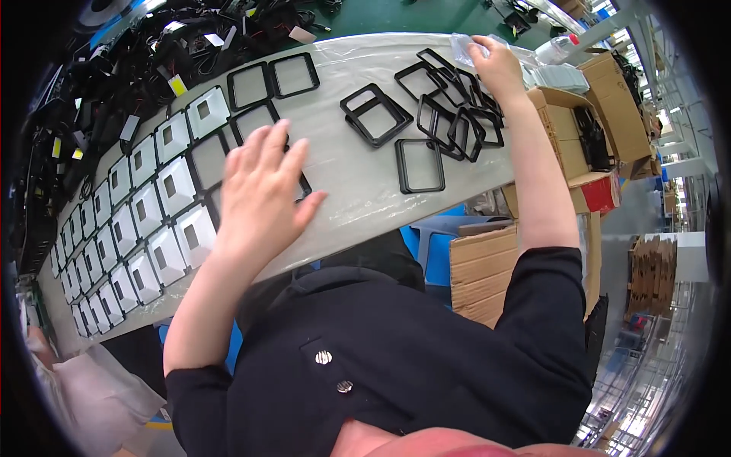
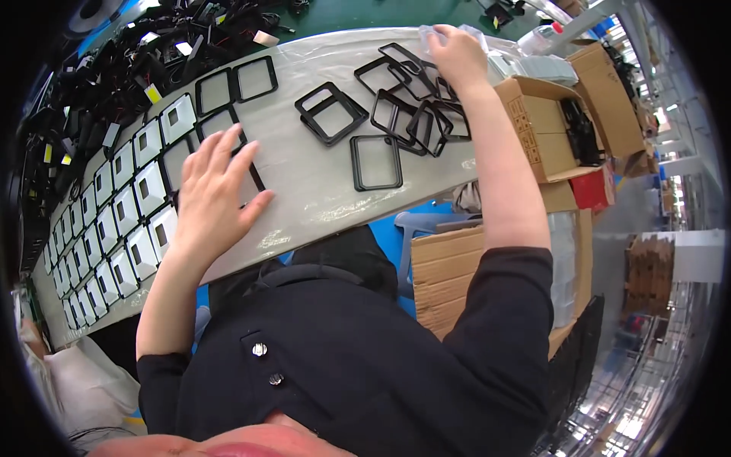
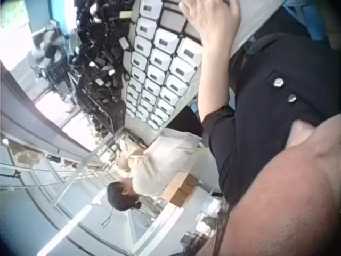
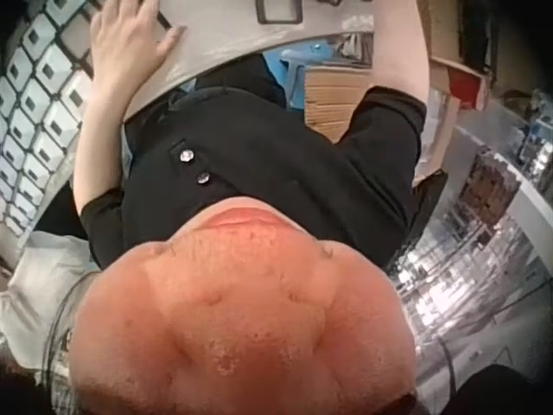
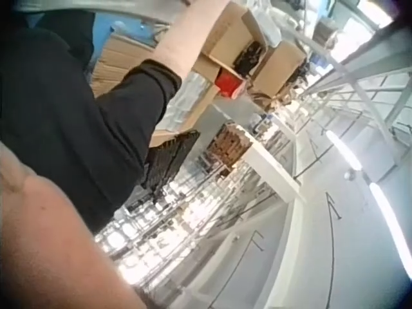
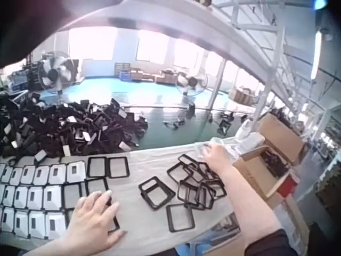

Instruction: Assembling glass panels into plastic frames on a production line.

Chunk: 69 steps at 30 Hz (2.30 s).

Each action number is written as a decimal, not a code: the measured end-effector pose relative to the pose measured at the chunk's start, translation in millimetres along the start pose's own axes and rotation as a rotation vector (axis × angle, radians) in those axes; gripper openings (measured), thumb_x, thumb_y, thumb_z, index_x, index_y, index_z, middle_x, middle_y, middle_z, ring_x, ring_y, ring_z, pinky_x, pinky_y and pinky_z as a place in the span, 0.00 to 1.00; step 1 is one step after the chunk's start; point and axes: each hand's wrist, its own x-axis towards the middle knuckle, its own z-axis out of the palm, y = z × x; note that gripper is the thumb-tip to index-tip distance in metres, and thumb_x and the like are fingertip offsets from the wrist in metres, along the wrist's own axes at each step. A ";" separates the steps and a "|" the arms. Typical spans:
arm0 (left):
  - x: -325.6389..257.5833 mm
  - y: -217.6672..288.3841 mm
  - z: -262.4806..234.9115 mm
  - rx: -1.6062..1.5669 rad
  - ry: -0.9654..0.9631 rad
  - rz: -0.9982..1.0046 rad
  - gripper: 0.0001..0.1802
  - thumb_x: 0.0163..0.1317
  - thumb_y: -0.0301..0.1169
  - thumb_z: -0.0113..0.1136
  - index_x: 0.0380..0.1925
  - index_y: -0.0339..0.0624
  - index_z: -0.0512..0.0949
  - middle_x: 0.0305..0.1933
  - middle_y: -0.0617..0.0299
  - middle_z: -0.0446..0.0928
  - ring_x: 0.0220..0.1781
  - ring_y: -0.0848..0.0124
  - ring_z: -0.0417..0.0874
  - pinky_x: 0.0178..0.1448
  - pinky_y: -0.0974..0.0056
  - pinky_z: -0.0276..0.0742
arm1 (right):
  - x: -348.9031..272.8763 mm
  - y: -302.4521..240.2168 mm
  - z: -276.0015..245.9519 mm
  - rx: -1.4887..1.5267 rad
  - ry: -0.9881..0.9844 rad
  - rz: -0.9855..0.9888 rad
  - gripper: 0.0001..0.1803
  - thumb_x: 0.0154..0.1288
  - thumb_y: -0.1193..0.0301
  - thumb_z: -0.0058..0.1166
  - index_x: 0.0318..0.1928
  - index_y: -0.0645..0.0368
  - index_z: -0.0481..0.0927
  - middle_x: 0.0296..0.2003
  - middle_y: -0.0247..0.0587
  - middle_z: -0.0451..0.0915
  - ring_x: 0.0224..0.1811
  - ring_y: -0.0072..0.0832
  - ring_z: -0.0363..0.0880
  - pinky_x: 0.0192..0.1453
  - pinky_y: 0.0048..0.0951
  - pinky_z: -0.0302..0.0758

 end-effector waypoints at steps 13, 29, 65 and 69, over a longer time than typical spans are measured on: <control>112.8 35.9 39.7 -0.252 -0.361 -0.089 0.46 0.55 0.51 0.65 0.65 0.31 0.61 0.67 0.41 0.66 0.68 0.52 0.69 0.69 0.56 0.65 | 32.2 43.2 53.8 -0.128 -0.111 0.145 0.21 0.57 0.54 0.62 0.48 0.51 0.82 0.45 0.45 0.85 0.49 0.42 0.83 0.52 0.40 0.78; 51.0 32.1 49.9 -0.306 0.007 -0.089 0.40 0.54 0.43 0.66 0.65 0.40 0.63 0.65 0.45 0.66 0.71 0.49 0.64 0.74 0.53 0.60 | -66.6 -44.9 -18.1 0.483 -0.055 -0.074 0.21 0.58 0.59 0.67 0.48 0.57 0.83 0.42 0.39 0.83 0.45 0.29 0.79 0.51 0.28 0.74; 68.0 26.8 36.4 -0.763 0.577 -0.207 0.30 0.40 0.30 0.72 0.47 0.41 0.73 0.50 0.49 0.63 0.56 0.50 0.65 0.61 0.54 0.67 | -103.0 -69.2 51.5 2.404 -0.930 0.260 0.23 0.70 0.57 0.51 0.60 0.53 0.75 0.62 0.41 0.75 0.60 0.28 0.73 0.73 0.56 0.48; 9.1 36.7 23.4 -0.644 0.428 -0.024 0.24 0.43 0.31 0.73 0.43 0.41 0.78 0.49 0.49 0.65 0.58 0.50 0.66 0.63 0.53 0.66 | -94.8 -28.8 66.4 2.198 -0.661 0.482 0.21 0.69 0.57 0.52 0.58 0.49 0.77 0.61 0.34 0.77 0.59 0.23 0.74 0.72 0.54 0.47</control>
